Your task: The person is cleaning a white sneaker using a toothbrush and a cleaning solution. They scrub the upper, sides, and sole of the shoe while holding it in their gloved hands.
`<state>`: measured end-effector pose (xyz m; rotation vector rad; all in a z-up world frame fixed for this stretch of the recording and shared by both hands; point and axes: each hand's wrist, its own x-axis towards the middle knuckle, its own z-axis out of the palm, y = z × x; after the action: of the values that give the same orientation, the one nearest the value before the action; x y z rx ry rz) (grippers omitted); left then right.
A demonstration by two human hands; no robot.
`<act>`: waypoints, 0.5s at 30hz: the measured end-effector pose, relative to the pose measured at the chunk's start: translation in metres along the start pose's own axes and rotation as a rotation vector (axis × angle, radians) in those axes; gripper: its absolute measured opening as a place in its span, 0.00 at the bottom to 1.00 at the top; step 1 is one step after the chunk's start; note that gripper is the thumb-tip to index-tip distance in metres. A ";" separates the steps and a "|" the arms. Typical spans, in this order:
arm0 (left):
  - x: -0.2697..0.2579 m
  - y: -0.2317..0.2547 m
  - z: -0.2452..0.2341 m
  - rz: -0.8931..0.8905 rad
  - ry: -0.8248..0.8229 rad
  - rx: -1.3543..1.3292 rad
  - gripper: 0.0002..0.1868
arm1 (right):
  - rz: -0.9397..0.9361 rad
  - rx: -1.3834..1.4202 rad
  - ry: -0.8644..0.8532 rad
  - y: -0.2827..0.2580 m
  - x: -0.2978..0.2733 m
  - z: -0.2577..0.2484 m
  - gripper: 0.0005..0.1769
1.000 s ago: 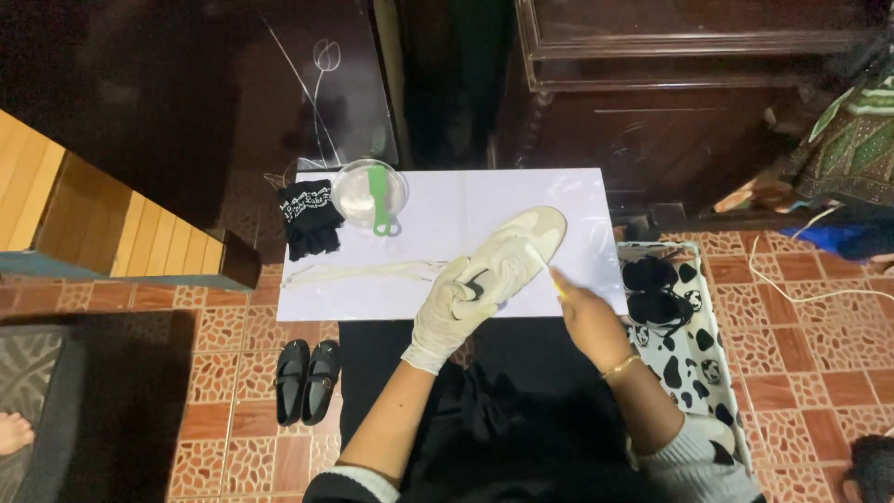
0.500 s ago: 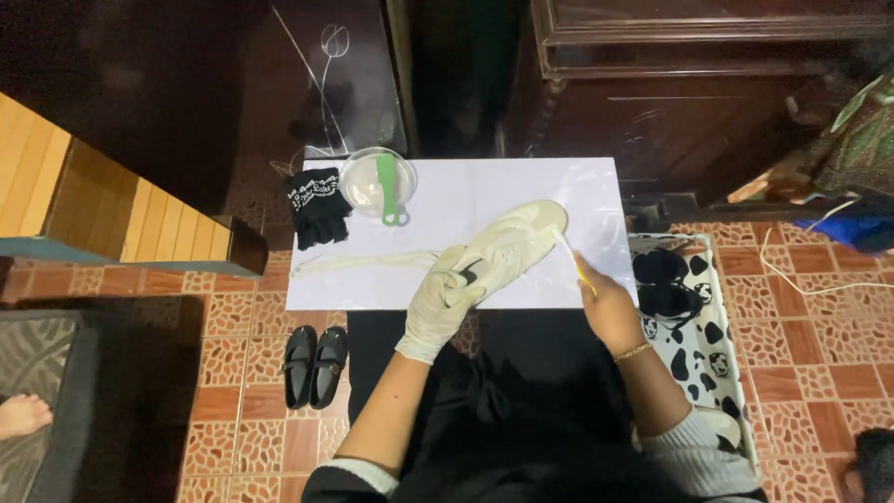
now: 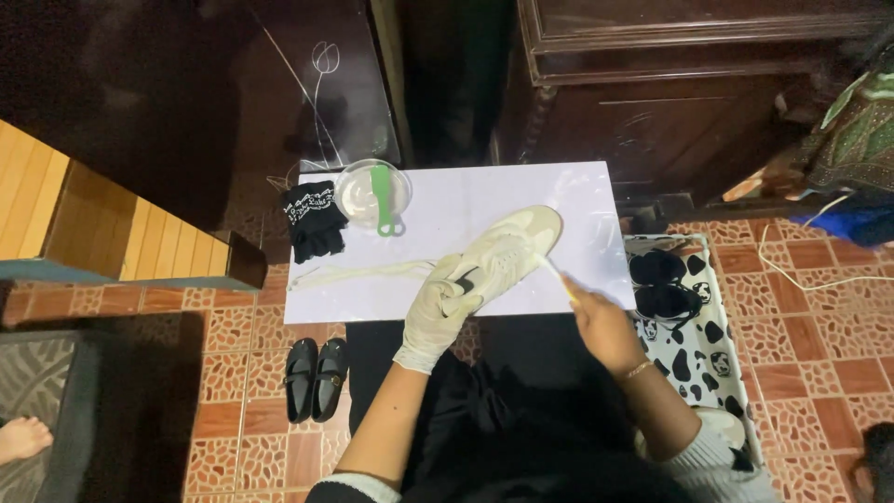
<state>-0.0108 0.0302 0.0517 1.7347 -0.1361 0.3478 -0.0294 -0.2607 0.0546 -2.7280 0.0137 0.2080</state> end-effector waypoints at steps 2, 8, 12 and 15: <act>0.004 0.005 0.001 -0.003 0.001 -0.006 0.21 | -0.033 -0.013 0.075 0.011 0.014 0.006 0.28; 0.005 0.001 0.001 0.031 -0.017 0.020 0.21 | -0.099 -0.093 0.111 0.005 0.018 -0.004 0.29; 0.005 0.000 0.002 0.028 0.000 0.022 0.21 | -0.125 -0.340 0.171 0.010 0.027 -0.012 0.31; 0.002 0.001 0.001 -0.001 0.000 0.006 0.20 | -0.055 -0.141 0.106 0.001 0.005 -0.022 0.30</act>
<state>-0.0089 0.0294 0.0534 1.7404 -0.1340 0.3480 -0.0212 -0.2700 0.0732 -2.8731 -0.0477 0.0499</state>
